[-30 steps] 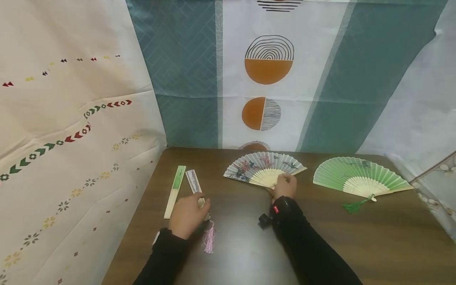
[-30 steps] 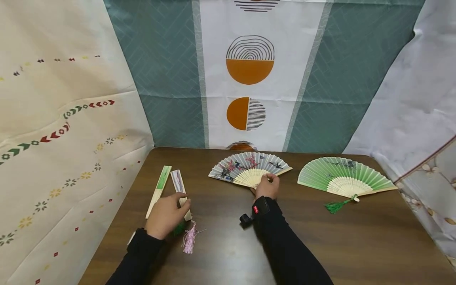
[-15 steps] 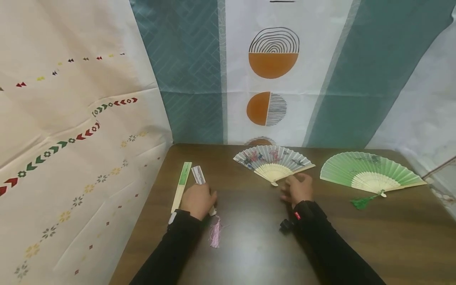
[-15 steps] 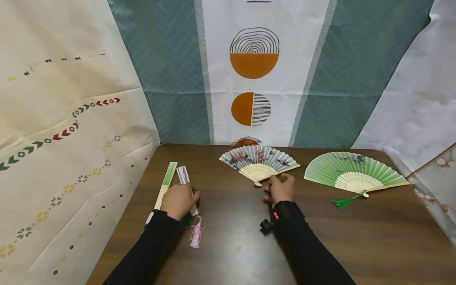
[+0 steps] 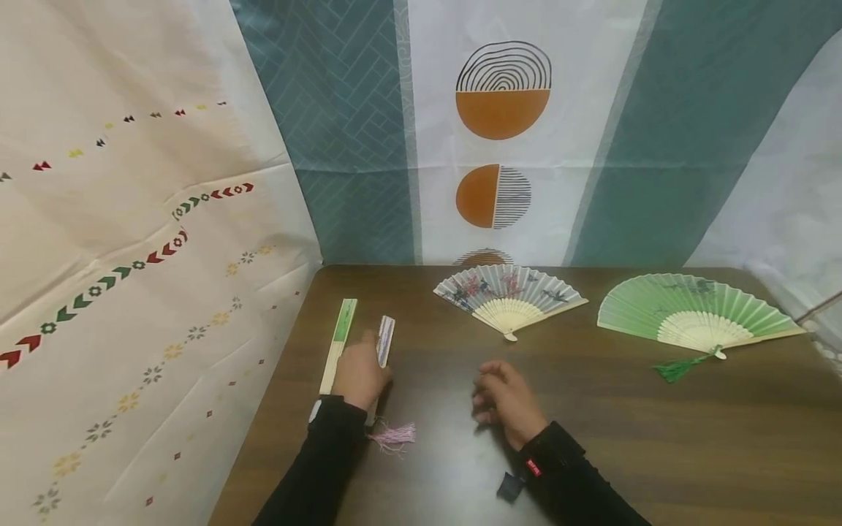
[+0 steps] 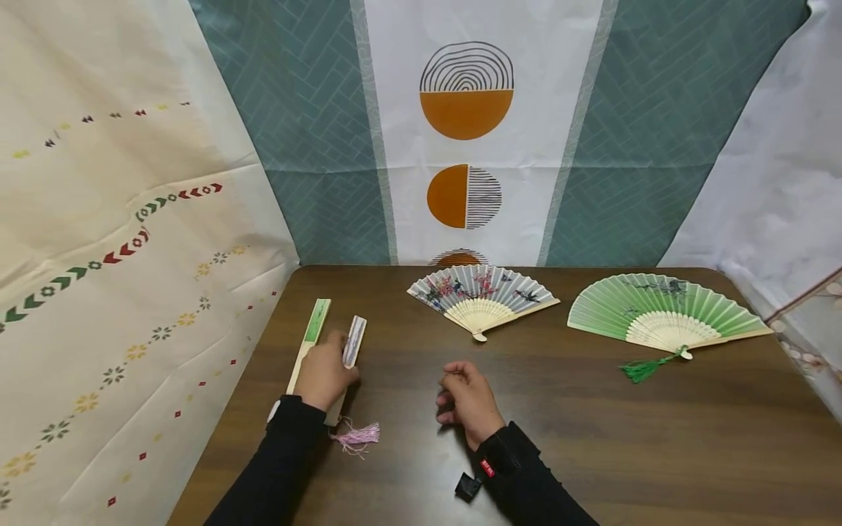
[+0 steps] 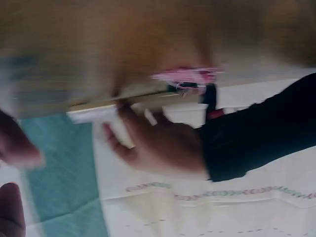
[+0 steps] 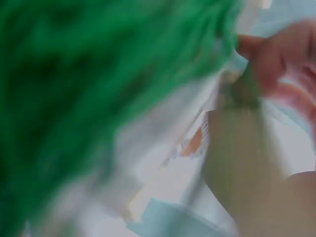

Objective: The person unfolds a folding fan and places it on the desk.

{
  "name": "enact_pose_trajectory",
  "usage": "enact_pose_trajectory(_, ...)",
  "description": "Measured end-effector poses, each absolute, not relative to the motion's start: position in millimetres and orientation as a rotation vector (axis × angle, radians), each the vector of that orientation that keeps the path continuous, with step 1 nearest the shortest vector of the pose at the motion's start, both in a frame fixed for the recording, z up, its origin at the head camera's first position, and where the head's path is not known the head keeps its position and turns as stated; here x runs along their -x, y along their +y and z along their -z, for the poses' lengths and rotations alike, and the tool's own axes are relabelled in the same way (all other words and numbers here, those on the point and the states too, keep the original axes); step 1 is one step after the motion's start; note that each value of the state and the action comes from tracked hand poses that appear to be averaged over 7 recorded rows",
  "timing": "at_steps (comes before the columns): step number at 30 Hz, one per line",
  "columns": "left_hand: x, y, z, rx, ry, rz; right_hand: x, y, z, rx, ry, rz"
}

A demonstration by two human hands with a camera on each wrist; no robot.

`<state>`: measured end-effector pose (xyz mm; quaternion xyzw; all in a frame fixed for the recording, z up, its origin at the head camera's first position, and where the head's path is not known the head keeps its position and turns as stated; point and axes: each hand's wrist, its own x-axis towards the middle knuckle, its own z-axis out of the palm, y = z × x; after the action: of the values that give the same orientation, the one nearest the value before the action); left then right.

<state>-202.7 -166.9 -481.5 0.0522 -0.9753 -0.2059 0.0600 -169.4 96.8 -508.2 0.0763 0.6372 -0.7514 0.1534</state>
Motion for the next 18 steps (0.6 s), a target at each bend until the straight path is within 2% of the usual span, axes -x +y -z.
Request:
enact_pose_trajectory(3, 198, -166, 474, -0.182, -2.913, 1.026, 158, 81, 505, -0.100, 1.858, 2.118)
enact_pose_trajectory(5, 195, -156, 467, -0.150, -2.764, 1.528, 151, 71, 503, -0.022, 1.908, 2.131)
enact_pose_trajectory(8, 189, -127, 459, -0.048, -2.358, 2.287, 141, 60, 499, 0.083, 1.945, 2.202)
enact_pose_trajectory(10, 184, -105, 456, 0.056, -2.119, 2.629, 135, 56, 498, 0.151, 1.890, 2.274)
enact_pose_trajectory(14, 178, -77, 456, 0.161, -2.159, 2.586, 124, 55, 502, 0.189, 1.728, 2.302)
enact_pose_trajectory(18, 181, -76, 457, 0.055, -2.315, 2.192, 123, 56, 509, 0.075, 1.736, 2.287)
